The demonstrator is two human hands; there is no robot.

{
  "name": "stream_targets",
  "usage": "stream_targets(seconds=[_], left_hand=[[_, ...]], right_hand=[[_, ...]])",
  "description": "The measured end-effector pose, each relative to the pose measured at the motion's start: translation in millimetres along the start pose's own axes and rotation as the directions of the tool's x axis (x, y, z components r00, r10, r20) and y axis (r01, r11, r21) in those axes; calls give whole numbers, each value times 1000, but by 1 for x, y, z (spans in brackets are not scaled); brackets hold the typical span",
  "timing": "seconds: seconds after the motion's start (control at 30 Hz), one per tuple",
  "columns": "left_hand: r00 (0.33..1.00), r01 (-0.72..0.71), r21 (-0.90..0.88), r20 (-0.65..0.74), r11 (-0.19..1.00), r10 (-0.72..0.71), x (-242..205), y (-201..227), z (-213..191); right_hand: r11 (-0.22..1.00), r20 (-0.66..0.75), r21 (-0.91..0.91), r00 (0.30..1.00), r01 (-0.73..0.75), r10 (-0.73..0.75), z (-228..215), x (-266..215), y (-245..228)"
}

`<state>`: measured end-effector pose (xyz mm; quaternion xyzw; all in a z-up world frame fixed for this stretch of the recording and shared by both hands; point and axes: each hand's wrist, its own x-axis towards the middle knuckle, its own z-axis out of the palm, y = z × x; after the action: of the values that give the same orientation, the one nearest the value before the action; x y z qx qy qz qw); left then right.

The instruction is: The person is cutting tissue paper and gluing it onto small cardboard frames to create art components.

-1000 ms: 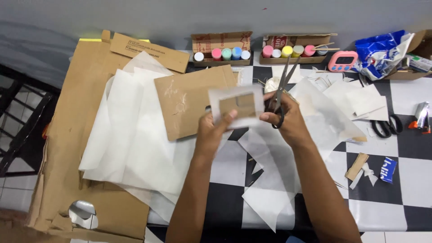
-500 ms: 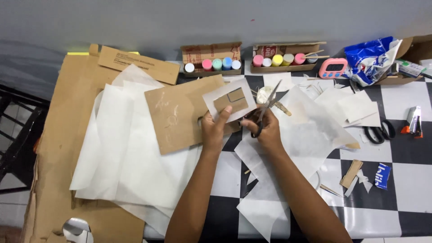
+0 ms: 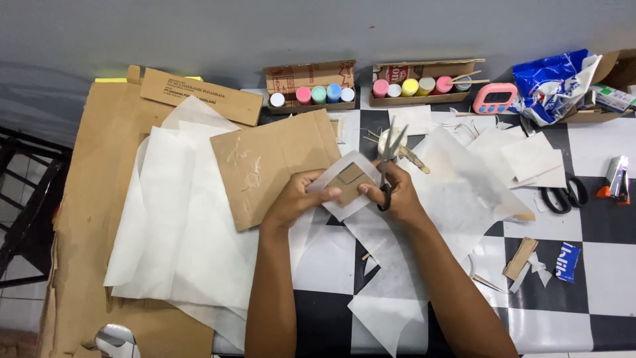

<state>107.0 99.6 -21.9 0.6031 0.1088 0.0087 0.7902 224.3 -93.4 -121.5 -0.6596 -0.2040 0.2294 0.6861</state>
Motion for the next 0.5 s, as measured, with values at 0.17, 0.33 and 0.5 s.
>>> stream_targets(seconds=[0.17, 0.33, 0.5], left_hand=[[998, 55, 96, -46, 994, -51, 6, -13, 1], [963, 48, -266, -245, 963, -116, 17, -35, 4], [866, -278, -557, -498, 783, -47, 25, -35, 5]], right_hand=[[1000, -26, 28, 1000, 6, -6, 10, -2, -16], [995, -66, 16, 993, 95, -94, 6, 4, -14], [990, 24, 94, 994, 103, -105, 18, -6, -27]])
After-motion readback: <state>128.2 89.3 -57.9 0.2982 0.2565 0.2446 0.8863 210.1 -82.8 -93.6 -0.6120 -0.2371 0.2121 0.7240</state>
